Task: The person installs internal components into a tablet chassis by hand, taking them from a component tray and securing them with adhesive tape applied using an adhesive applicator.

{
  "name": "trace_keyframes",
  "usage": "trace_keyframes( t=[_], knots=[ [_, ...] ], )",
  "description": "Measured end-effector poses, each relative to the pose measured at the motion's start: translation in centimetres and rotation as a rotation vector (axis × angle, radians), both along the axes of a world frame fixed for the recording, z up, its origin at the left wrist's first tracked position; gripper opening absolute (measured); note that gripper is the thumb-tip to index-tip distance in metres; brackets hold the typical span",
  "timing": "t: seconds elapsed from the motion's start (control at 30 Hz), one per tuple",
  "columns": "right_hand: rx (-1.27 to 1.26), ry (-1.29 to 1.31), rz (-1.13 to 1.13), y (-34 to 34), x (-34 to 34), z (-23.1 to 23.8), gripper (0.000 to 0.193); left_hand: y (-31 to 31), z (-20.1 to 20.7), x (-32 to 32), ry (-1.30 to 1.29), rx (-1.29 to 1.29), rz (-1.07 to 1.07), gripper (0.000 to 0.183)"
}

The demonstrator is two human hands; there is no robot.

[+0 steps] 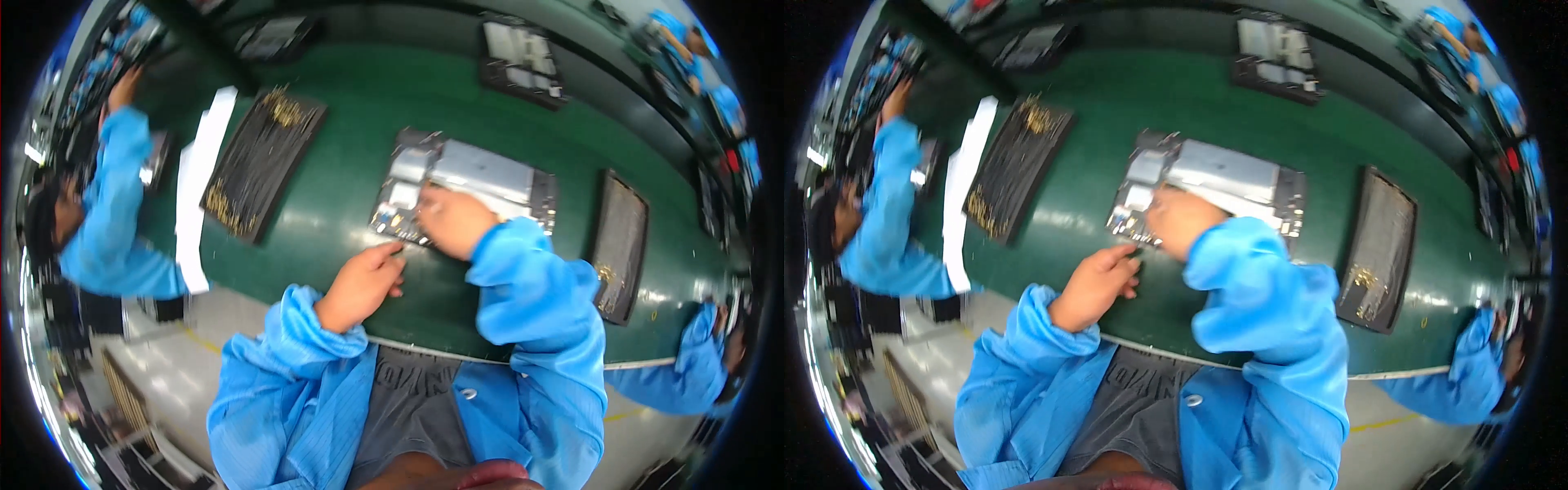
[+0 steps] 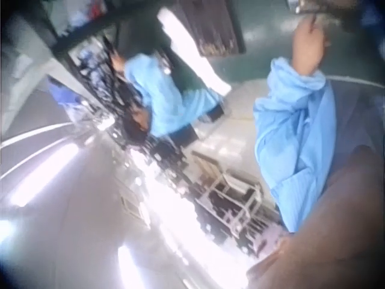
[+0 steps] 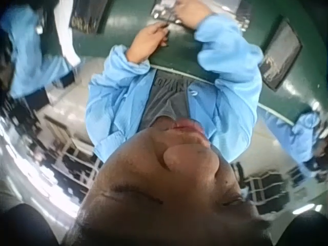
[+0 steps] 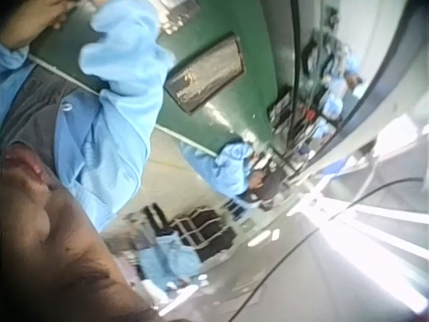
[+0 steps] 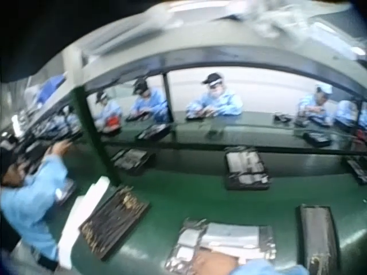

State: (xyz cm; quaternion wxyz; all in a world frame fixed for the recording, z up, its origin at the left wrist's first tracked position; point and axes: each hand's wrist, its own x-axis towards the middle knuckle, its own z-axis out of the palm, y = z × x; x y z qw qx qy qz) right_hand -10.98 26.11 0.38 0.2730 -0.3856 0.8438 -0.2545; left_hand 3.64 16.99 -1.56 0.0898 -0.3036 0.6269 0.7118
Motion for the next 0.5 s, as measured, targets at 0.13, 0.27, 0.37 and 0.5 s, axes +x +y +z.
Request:
trace_keyframes(
  t=[0.13,0.27,0.37,0.5],
  knots=[
    [0.101,-0.039,0.028,0.0,-0.2,0.3,0.028,0.4,-0.5,-0.4,0.021,0.07,-0.016,0.036],
    [-0.046,-0.176,-0.106,1.7,-0.8,0.3,0.024,0.6,-0.5,-1.1,-0.014,0.18,0.033,0.032],
    [-0.2,-0.031,-0.523,7.2,-4.5,0.1,0.024,0.4,-0.1,-0.6,0.009,0.227,0.096,0.031],
    [-0.189,0.253,-1.058,23.2,-5.5,0.5,0.044,0.3,0.3,-0.8,0.024,0.249,0.098,0.033]
  ],
)
